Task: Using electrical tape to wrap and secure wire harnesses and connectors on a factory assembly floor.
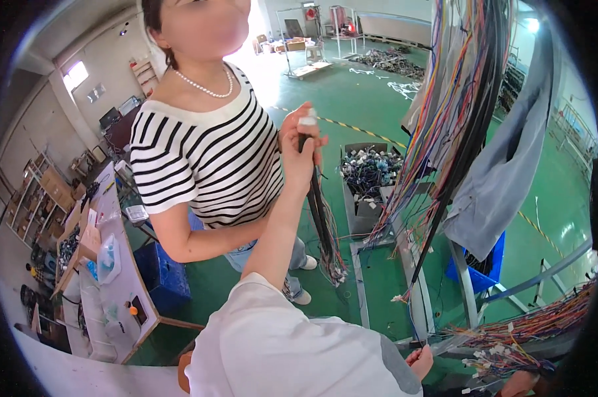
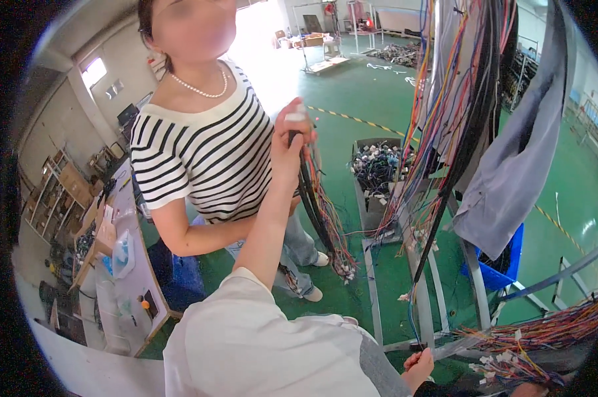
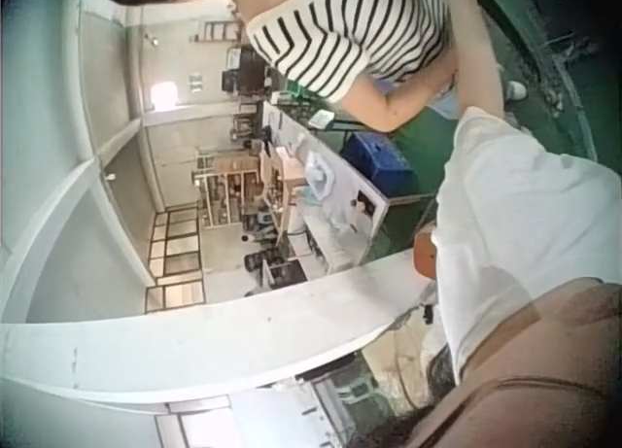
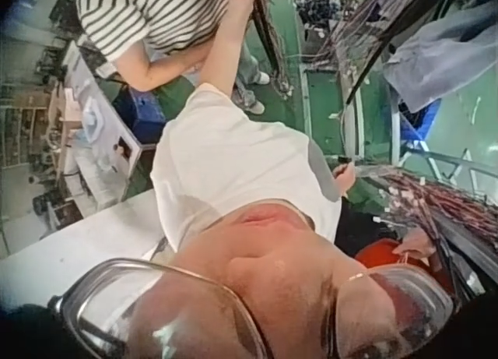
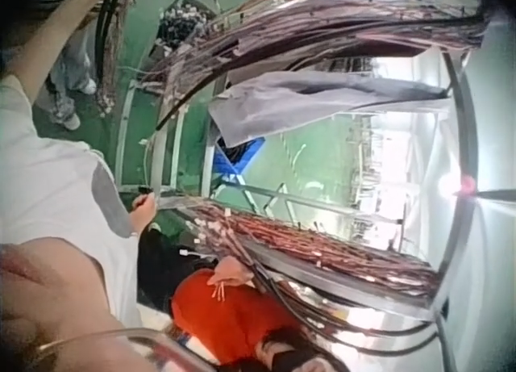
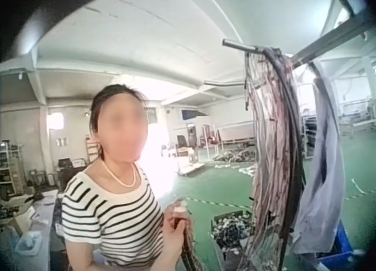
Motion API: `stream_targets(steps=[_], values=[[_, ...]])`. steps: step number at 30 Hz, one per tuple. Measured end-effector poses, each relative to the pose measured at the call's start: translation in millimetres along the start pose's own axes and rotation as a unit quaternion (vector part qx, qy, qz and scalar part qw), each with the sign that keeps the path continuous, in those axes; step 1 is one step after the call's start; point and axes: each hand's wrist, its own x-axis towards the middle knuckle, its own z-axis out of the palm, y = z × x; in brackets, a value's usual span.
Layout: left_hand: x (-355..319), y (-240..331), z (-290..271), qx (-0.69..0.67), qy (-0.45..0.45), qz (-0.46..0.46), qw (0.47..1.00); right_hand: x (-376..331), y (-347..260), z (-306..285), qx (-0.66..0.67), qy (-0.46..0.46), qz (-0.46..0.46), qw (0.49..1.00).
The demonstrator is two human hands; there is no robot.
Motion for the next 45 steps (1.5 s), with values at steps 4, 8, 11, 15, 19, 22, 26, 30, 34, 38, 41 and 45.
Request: stream_targets(steps=[4,8,11,15,19,22,26,30,34,38,41,45], values=[[-21.8,1.5,23.9,0.468,0.087,0.19,0.859,-6.7,-20.5,10.5,-0.02,-0.003,-0.017,1.0],[-89.5,15.5,74.6,0.405,-0.074,0.261,0.873,-26.9,-53.1,40.8,-0.111,-0.038,-0.144,0.983],[-167.6,23.5,123.2,0.197,-0.36,0.176,0.895,-45.3,-76.8,65.9,-0.167,-0.118,-0.226,0.952],[-220.3,27.4,140.0,0.098,-0.529,0.049,0.842,-67.1,-108.4,94.4,-0.2,-0.179,-0.286,0.92],[-221.4,39.3,140.1,-0.047,-0.505,-0.082,0.858,-73.9,-115.4,101.6,-0.211,-0.191,-0.316,0.905],[-221.8,46.5,141.0,-0.113,-0.482,-0.116,0.861,-69.6,-116.5,97.9,-0.22,-0.186,-0.331,0.898],[-215.0,51.6,136.8,-0.096,-0.507,-0.102,0.85,-74.7,-126.7,98.8,-0.267,-0.202,-0.337,0.88],[-215.3,44.6,131.7,-0.055,-0.457,0.013,0.888,-83.6,-127.9,110.3,-0.28,-0.229,-0.322,0.875],[-213.3,44.3,130.2,-0.048,-0.407,0.06,0.91,-88.7,-123.3,119.7,-0.224,-0.232,-0.303,0.897],[-217.8,41.4,129.0,-0.06,-0.409,0.043,0.91,-84.9,-125.5,119.3,-0.222,-0.252,-0.309,0.89],[-216.6,58.5,126.7,-0.065,-0.437,-0.143,0.886,-88.5,-131.6,118.6,-0.258,-0.25,-0.335,0.871],[-210.1,54.9,135.5,-0.082,-0.527,-0.312,0.786,-103.5,-142.7,114.7,-0.274,-0.201,-0.399,0.852]])
